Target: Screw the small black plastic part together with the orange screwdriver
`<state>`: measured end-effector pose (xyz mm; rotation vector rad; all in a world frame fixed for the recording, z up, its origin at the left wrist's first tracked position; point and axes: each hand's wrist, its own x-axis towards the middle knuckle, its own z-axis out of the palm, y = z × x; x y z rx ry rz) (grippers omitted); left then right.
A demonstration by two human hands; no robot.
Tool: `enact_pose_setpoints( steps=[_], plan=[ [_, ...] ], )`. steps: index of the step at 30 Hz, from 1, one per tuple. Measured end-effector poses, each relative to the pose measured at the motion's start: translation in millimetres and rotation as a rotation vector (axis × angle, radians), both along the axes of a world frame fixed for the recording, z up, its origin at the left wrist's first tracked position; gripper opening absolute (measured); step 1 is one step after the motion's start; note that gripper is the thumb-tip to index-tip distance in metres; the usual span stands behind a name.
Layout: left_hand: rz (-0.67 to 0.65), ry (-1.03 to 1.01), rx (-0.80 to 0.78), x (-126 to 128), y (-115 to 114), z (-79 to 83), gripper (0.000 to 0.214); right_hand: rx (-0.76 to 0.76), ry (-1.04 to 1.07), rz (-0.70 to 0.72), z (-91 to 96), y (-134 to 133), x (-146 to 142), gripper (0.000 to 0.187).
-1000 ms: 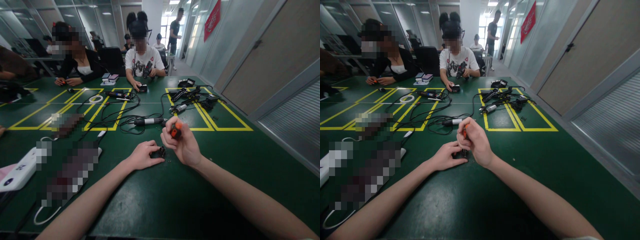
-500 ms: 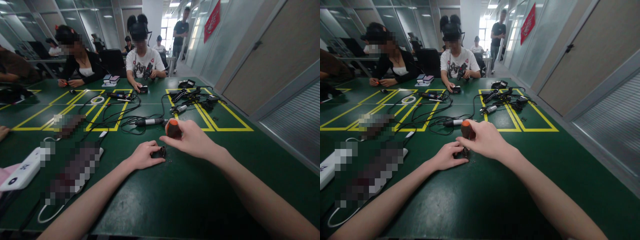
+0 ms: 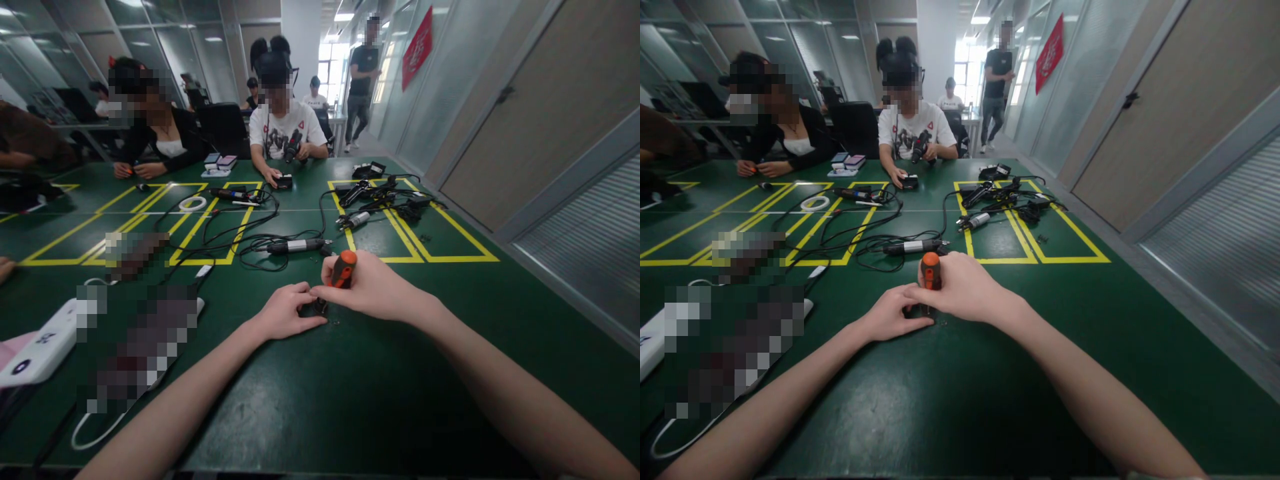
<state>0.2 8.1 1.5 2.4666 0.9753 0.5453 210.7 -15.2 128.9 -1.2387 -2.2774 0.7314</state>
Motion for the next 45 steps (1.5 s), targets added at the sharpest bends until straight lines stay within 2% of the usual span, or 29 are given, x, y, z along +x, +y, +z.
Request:
enact_pose_setpoints(
  steps=[6,11,25,32,42,45],
  plan=[
    [-0.002,-0.009,-0.017,1.6,-1.6,5.1,0.029,-0.072,0.149,0.053,-0.2,-0.4,0.1,0.011],
    [-0.009,-0.006,-0.043,3.2,-2.9,9.6,0.029,-0.085,0.119,0.068,-3.5,1.6,0.4,0.012],
    [-0.009,-0.009,-0.044,2.3,-3.4,8.8,0.028,-0.109,0.144,0.086,-4.6,0.8,-1.4,0.018],
    [-0.001,-0.009,-0.034,2.9,-2.3,7.2,0.028,-0.075,0.112,0.062,-7.7,2.1,-1.5,0.009],
    [-0.004,-0.011,-0.037,2.9,-3.3,8.1,0.026,-0.112,0.116,0.107,-6.7,1.4,-0.2,0.017],
    [-0.001,-0.013,-0.032,2.2,-2.8,6.1,0.028,-0.103,0.069,0.098,-8.2,2.5,-1.5,0.012]
  ],
)
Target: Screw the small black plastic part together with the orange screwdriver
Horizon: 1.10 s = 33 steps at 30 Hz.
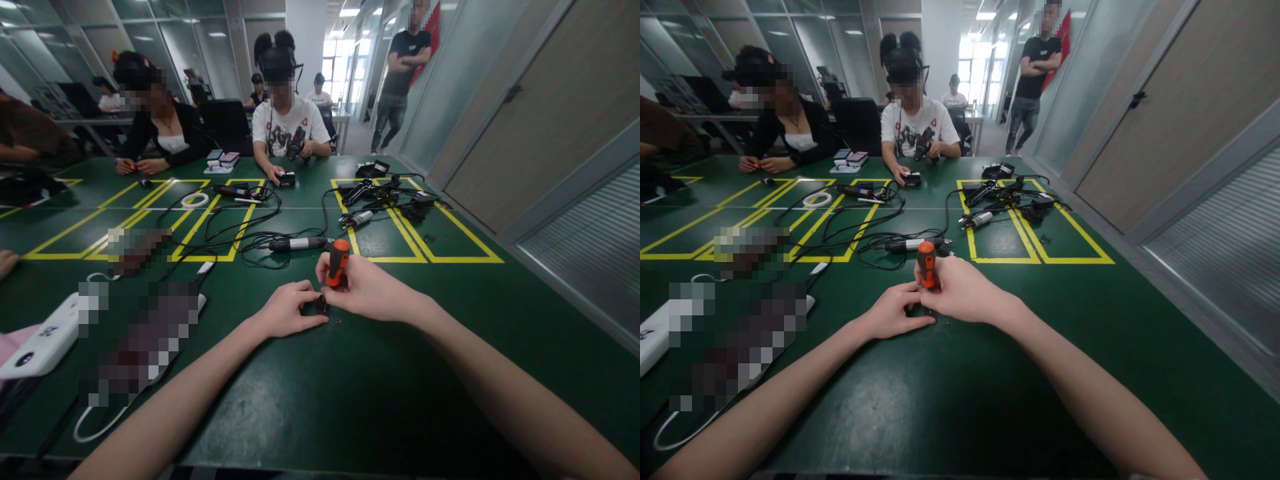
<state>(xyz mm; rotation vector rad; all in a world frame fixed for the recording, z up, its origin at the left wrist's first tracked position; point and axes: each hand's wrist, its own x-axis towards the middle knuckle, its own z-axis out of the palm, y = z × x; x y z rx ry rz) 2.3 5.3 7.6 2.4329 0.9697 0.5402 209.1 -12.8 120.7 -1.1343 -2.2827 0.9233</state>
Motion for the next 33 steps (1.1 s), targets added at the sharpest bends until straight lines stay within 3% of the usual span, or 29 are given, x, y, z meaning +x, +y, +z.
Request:
enact_pose_setpoints(
  steps=[6,13,21,27,33],
  plan=[
    [-0.009,-0.009,0.007,-0.8,0.5,-1.1,0.030,0.014,-0.005,-0.011,-2.4,2.1,-1.1,0.009],
    [-0.005,0.011,0.013,0.1,0.5,-0.4,0.029,-0.010,-0.008,0.015,-1.7,1.3,-0.4,0.016],
    [-0.004,-0.002,0.032,-1.1,1.3,-3.8,0.029,0.021,-0.066,-0.012,-3.4,3.5,-1.5,0.008],
    [0.001,0.017,0.027,-0.2,0.6,-0.6,0.030,-0.022,0.011,0.039,-2.8,2.2,0.6,0.007],
    [-0.004,0.013,0.037,0.1,0.3,-1.3,0.027,-0.034,0.035,0.004,-3.0,0.6,-0.2,0.010]
  ],
)
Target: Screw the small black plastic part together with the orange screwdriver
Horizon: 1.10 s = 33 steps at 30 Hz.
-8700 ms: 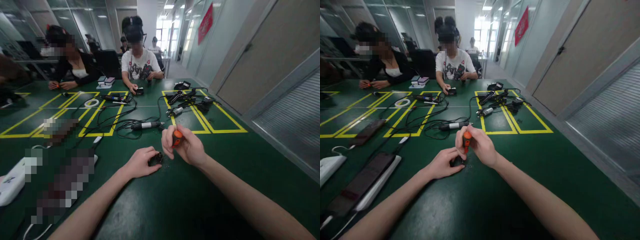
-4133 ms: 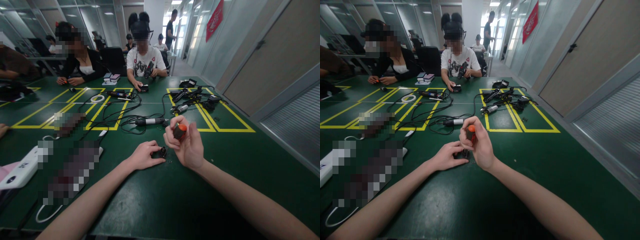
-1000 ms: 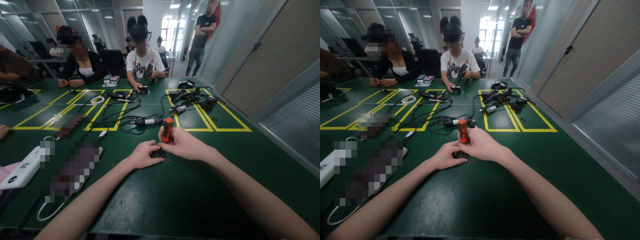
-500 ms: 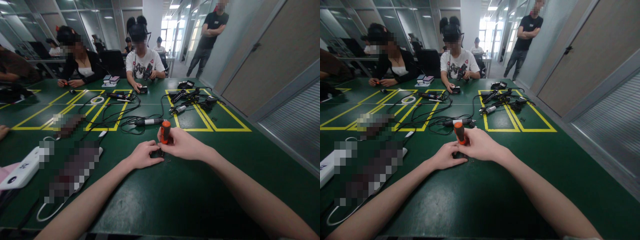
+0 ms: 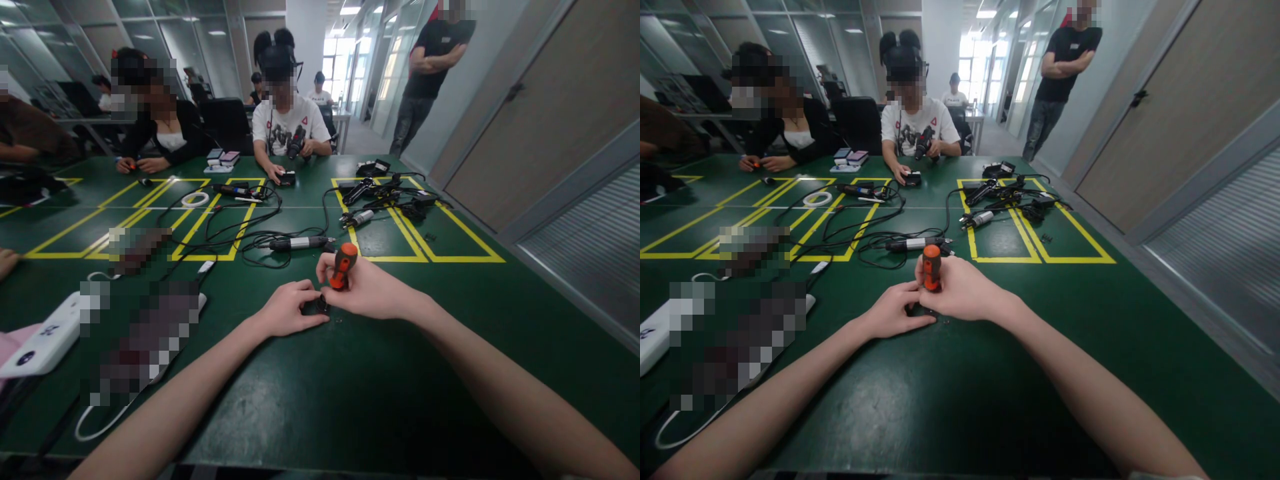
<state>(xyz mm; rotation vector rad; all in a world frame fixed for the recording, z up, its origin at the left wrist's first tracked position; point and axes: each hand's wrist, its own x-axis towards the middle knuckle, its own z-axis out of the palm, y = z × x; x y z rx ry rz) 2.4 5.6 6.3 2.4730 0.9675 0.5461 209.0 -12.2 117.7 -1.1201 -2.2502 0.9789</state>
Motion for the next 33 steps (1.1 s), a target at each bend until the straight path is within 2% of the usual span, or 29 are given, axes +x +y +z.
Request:
enact_pose_setpoints(
  steps=[9,15,21,27,33],
  plan=[
    [-0.002,-0.004,-0.015,0,0,2.0,0.029,-0.023,0.088,-0.014,-2.0,2,3,0.010],
    [0.001,0.005,-0.008,1,-1,3.8,0.026,-0.025,0.038,-0.046,4.0,2,5,0.016],
    [0.012,0.017,-0.002,2,-1,3.0,0.028,0.003,-0.011,-0.073,3.4,1,6,0.007],
    [0.016,0.028,-0.006,2,-1,3.8,0.028,-0.088,0.044,-0.035,6.8,0,5,0.013],
    [0.005,0.015,-0.020,1,-1,4.9,0.025,-0.084,0.050,-0.018,7.3,0,4,0.014]
  ],
)
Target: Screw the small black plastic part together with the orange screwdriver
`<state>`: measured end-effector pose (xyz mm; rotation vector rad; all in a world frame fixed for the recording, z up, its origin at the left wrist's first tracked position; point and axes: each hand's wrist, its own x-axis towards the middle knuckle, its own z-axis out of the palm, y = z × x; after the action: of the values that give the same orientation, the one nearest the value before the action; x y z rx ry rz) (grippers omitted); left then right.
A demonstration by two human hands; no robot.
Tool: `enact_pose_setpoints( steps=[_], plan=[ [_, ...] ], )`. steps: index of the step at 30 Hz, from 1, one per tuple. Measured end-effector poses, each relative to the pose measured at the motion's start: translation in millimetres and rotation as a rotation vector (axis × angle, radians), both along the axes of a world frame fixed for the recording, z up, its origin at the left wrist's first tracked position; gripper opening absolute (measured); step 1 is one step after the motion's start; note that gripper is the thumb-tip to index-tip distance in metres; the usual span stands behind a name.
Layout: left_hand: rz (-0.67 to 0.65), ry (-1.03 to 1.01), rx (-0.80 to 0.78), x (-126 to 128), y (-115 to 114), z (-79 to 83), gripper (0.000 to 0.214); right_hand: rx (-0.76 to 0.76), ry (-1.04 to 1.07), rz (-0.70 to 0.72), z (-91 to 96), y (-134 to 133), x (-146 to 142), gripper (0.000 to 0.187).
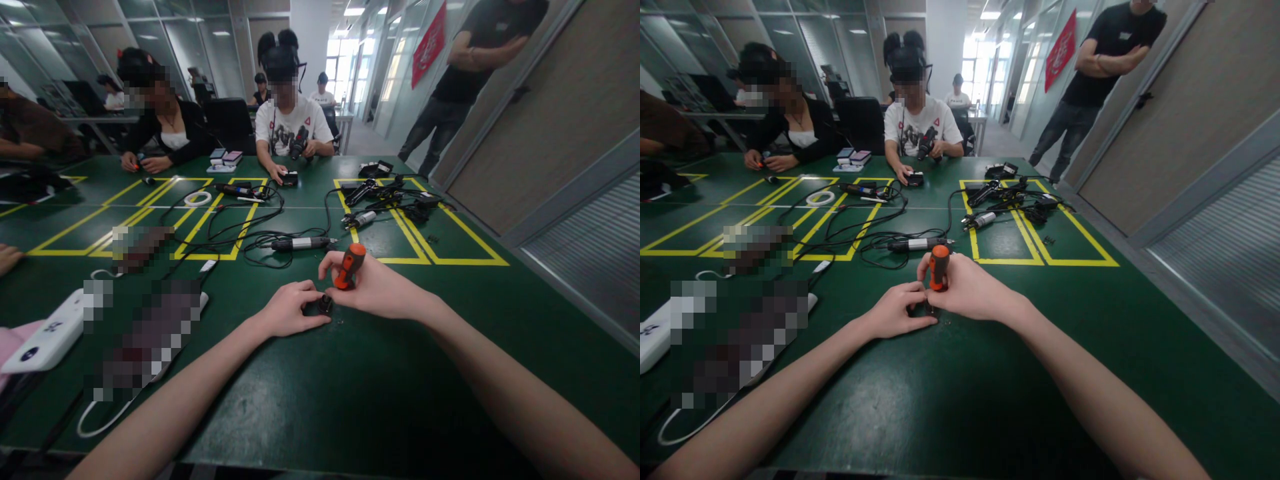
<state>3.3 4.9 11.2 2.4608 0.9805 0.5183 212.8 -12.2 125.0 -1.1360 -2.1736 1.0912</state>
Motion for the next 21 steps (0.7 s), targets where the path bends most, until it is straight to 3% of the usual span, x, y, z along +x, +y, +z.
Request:
enact_pose_setpoints(
  steps=[6,14,21],
  plan=[
    [0.002,0.007,0.014,0.1,0.8,-1.2,0.027,-0.034,0.003,0.000,-3.2,0.1,0.2,0.005],
    [-0.001,0.013,-0.006,-0.1,-0.5,1.0,0.025,-0.006,0.016,0.012,-1.9,1.4,-1.5,0.016],
    [-0.004,-0.010,-0.010,-1.2,0.4,-3.1,0.031,0.015,-0.016,0.028,-8.0,3.8,-2.8,0.001]
  ],
)
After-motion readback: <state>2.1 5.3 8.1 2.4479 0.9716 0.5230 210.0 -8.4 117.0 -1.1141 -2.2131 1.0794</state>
